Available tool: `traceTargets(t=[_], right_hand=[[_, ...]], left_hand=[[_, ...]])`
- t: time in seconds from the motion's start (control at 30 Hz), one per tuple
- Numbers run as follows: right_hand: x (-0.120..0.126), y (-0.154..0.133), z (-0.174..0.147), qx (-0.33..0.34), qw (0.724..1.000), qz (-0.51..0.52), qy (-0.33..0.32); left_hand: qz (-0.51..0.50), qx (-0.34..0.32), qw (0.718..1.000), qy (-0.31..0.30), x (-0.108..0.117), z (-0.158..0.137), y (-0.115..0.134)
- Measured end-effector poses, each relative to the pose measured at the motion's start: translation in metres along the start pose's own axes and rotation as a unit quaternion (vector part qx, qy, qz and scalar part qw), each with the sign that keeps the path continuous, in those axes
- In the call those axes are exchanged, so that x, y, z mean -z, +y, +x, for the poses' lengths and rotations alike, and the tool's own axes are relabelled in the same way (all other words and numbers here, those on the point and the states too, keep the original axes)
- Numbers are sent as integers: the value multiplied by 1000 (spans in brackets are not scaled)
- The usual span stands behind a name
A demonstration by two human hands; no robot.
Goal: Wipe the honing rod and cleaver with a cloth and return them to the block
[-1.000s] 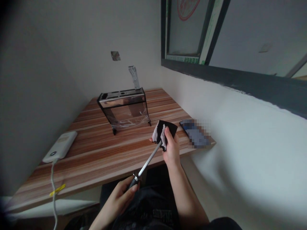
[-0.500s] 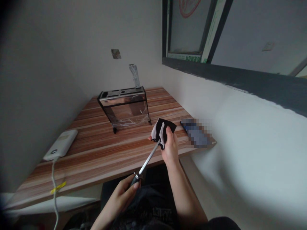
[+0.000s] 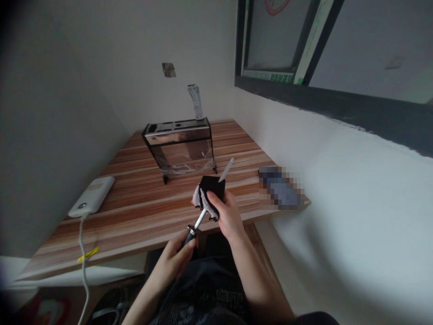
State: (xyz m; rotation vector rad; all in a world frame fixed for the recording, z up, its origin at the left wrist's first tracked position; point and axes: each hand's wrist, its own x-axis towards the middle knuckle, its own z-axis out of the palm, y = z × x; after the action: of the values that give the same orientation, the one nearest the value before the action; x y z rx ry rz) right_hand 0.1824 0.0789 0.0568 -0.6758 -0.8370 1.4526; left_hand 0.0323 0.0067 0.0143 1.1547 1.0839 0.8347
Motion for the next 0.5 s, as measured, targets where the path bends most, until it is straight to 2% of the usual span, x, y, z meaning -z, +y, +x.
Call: traceTargets(t=[0.3,0.5], right_hand=[[-12,14,-9,-65,987,-114,-95],[-14,15,-10,-72,986,-111,-98]], left_hand=[[-49,-46,997,30,1,13,17],[-47,-53,996,49,0,13,14]])
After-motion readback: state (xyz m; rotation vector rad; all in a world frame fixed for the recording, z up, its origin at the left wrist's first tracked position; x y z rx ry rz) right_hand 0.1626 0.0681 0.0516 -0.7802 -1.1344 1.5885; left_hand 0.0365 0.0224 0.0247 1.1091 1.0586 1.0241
